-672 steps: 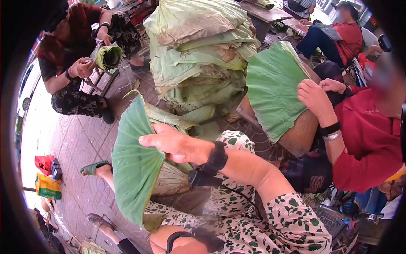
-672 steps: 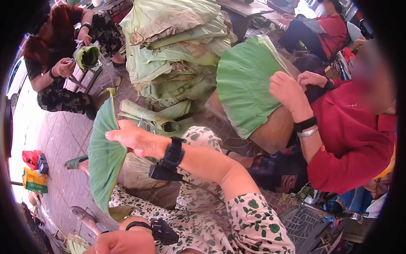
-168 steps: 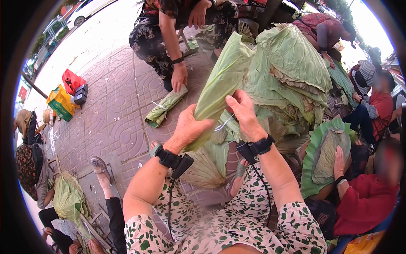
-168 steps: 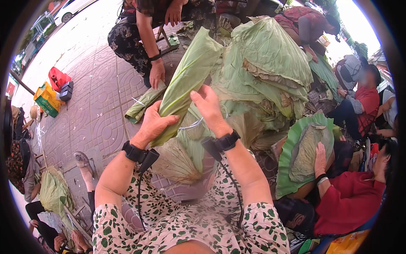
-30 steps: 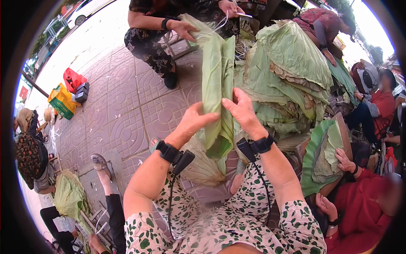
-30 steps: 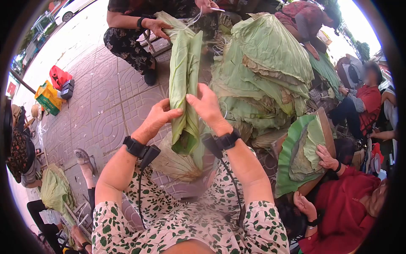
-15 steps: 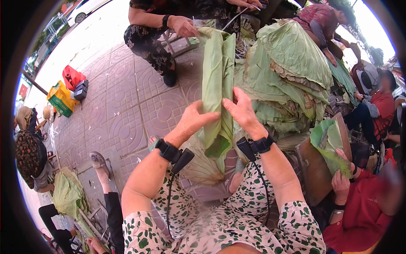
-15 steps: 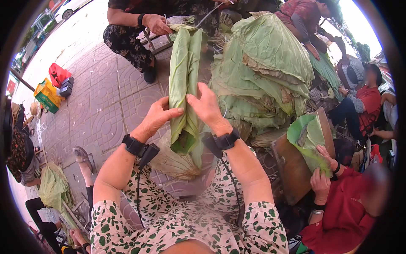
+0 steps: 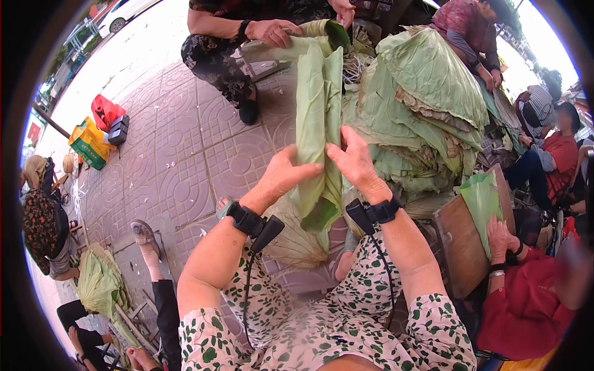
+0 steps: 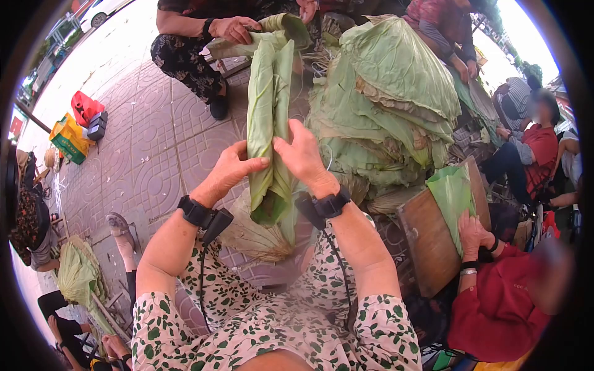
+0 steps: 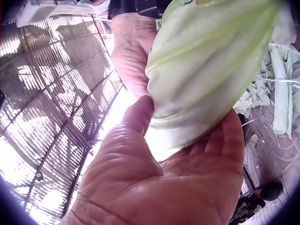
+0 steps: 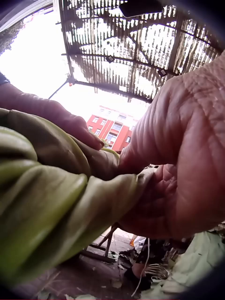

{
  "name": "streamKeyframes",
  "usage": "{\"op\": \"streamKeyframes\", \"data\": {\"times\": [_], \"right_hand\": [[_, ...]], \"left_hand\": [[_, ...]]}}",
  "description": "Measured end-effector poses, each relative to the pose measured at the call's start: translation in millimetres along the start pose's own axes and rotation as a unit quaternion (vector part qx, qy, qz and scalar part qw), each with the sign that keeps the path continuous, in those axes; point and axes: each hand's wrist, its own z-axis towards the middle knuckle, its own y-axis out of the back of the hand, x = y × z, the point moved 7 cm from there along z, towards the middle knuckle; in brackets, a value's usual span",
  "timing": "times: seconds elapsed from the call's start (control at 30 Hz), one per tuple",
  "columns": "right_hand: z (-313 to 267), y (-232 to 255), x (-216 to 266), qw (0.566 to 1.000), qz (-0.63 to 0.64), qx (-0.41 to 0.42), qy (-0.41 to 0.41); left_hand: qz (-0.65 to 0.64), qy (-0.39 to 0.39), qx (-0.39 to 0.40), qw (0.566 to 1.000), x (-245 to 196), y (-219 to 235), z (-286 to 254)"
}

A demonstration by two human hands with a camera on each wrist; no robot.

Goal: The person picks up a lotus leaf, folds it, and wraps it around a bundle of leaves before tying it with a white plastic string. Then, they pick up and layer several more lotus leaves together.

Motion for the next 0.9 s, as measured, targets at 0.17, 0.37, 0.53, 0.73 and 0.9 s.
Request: {"op": "streamKeyframes", "data": {"times": [0.17, 0.37, 0.53, 0.73, 0.9], "right_hand": [[-1.9, 1.5, 3.8, 0.999, -0.038, -0.003, 0.0], [-2.0, 2.7, 5.4, 0.999, -0.041, -0.003, 0.001], [-2.2, 2.8, 7.7, 0.999, -0.037, -0.004, 0.004], [-0.6, 2.3, 0.2, 1.0, -0.026, -0.008, 0.007], [-0.4, 2.2, -3.7, 1.0, -0.02, -0.012, 0.001]], "left_hand": [[0.001, 0.008, 0.003, 1.0, 0.8, -1.6, -0.5], [-0.003, 0.01, -0.013, 1.0, 5.0, -0.7, 0.8], [-0.014, 0.008, -0.009, 1.0, -3.6, -1.8, -3.0], [-0.013, 0.002, -0.006, 1.0, -4.9, -2.2, -2.5], [-0.02, 0.001, -0.009, 1.0, -7.3, -2.3, -4.4]]}}
